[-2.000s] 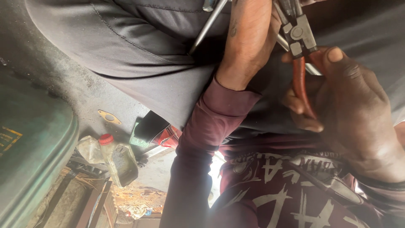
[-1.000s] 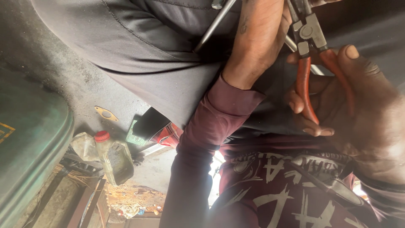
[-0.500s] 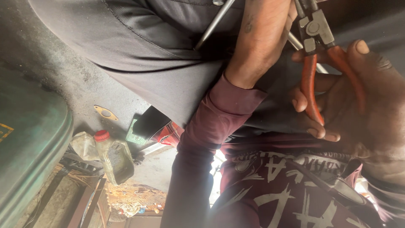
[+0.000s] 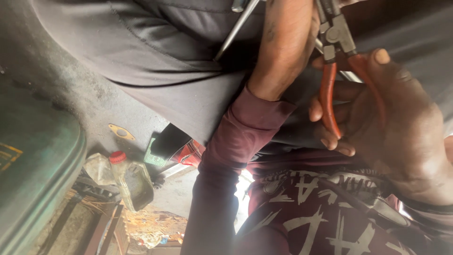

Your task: The person uses pliers to remove a small metal ring from a gear and then uses the pliers to install a ring onto a different metal shaft.

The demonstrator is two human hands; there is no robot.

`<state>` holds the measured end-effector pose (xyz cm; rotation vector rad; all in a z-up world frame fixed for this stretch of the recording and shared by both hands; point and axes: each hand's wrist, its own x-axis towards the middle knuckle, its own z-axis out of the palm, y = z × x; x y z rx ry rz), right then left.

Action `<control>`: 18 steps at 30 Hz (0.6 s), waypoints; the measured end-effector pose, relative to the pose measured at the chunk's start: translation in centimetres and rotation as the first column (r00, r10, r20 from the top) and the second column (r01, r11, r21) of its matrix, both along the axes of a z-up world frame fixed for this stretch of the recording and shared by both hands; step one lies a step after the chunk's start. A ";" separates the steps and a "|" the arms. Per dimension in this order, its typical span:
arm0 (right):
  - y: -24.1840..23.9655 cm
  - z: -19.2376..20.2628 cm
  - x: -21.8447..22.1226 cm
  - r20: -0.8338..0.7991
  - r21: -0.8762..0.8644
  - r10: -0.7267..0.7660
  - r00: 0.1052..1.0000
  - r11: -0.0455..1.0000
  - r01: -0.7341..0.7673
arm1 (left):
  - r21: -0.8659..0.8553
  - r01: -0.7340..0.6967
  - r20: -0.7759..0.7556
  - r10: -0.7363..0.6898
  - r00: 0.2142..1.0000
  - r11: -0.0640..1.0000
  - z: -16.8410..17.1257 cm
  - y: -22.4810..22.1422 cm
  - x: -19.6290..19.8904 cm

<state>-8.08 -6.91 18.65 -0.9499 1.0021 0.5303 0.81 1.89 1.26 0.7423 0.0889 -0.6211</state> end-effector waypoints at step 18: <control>-2.1 0.3 -0.7 0.006 0.093 -0.103 0.995 0.990 0.102 | -0.042 0.089 -0.313 -0.098 0.945 0.995 3.8 -1.9 2.5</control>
